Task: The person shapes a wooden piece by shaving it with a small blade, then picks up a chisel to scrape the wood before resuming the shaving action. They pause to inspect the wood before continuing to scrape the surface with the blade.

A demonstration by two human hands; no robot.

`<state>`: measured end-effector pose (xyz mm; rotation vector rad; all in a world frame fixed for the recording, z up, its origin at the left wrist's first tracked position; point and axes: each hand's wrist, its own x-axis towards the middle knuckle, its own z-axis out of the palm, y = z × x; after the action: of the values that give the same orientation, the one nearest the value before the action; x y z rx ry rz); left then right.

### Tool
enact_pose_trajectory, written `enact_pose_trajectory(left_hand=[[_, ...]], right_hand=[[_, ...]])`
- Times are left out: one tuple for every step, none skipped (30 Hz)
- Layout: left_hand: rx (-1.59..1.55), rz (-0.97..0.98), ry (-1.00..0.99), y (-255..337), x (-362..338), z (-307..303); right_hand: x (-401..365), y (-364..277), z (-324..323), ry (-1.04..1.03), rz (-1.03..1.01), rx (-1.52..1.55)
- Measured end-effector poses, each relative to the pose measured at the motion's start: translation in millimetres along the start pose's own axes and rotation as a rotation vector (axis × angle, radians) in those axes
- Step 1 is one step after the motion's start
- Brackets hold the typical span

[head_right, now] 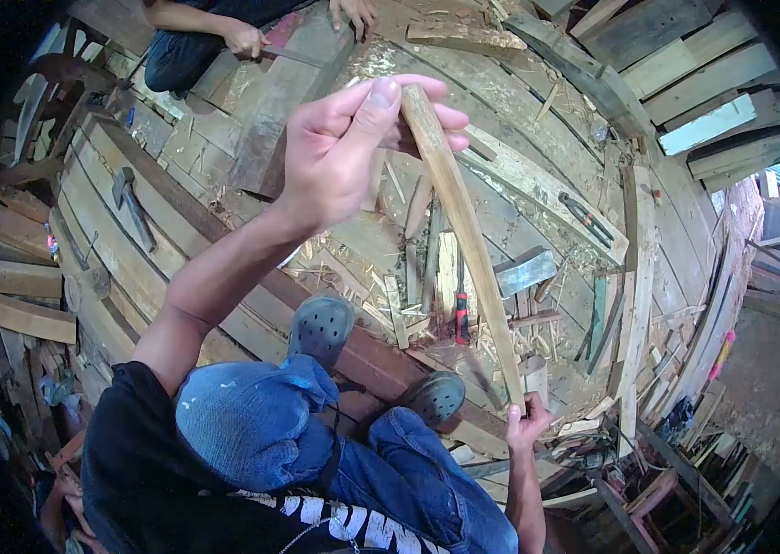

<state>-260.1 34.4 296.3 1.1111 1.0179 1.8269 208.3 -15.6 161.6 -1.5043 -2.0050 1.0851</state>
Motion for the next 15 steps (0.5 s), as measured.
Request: enact_pose_trajectory(left_hand=[[0.000,0.000,0.000,0.3,-0.1,0.1],[0.007,-0.001,-0.002,0.7,-0.1,0.1],[0.014,-0.002,-0.004,1.1,-0.2,0.1],[0.014,-0.002,-0.004,1.6,-0.2,0.1],[0.027,-0.003,-0.004,2.2,-0.3,0.1],[0.039,-0.003,-0.003,2.4,-0.3,0.3],[0.039,-0.003,-0.004,2.0,-0.2,0.4],[0.045,0.011,-0.004,1.3,-0.2,0.4],[0.052,0.024,-0.005,0.9,-0.3,0.4],[0.052,0.025,-0.005,1.0,-0.4,0.6],[0.057,0.017,0.000,1.4,-0.7,1.0],[0.061,0.010,0.005,1.5,-0.8,1.3],[0.061,0.010,0.004,1.5,-0.8,1.3],[0.066,0.017,0.000,1.5,-0.9,1.4],[0.070,0.023,-0.004,1.4,-1.0,1.5]], right_hand=[[-1.2,3.4,-0.4,0.000,0.000,0.000],[-2.2,7.4,0.1,-0.015,0.014,0.033],[-3.1,11.0,0.4,-0.031,0.027,0.066],[-4.0,14.2,0.4,-0.031,0.028,0.066],[-4.3,14.6,0.8,-0.033,0.021,0.076],[-4.6,15.2,1.2,-0.035,0.013,0.086],[-5.2,17.3,0.8,-0.034,0.014,0.086],[-6.0,19.4,-0.1,-0.046,0.014,0.080],[-6.7,21.3,-0.6,-0.058,0.013,0.075],[-7.1,23.0,-0.8,-0.057,0.013,0.075],[-7.5,23.2,-1.1,-0.062,0.021,0.059],[-7.9,23.8,-1.2,-0.065,0.029,0.042],[-8.6,27.2,-1.6,-0.065,0.029,0.042],[-9.3,29.6,-1.6,-0.071,0.028,0.051],[-10.0,31.8,-1.9,-0.077,0.028,0.060]])
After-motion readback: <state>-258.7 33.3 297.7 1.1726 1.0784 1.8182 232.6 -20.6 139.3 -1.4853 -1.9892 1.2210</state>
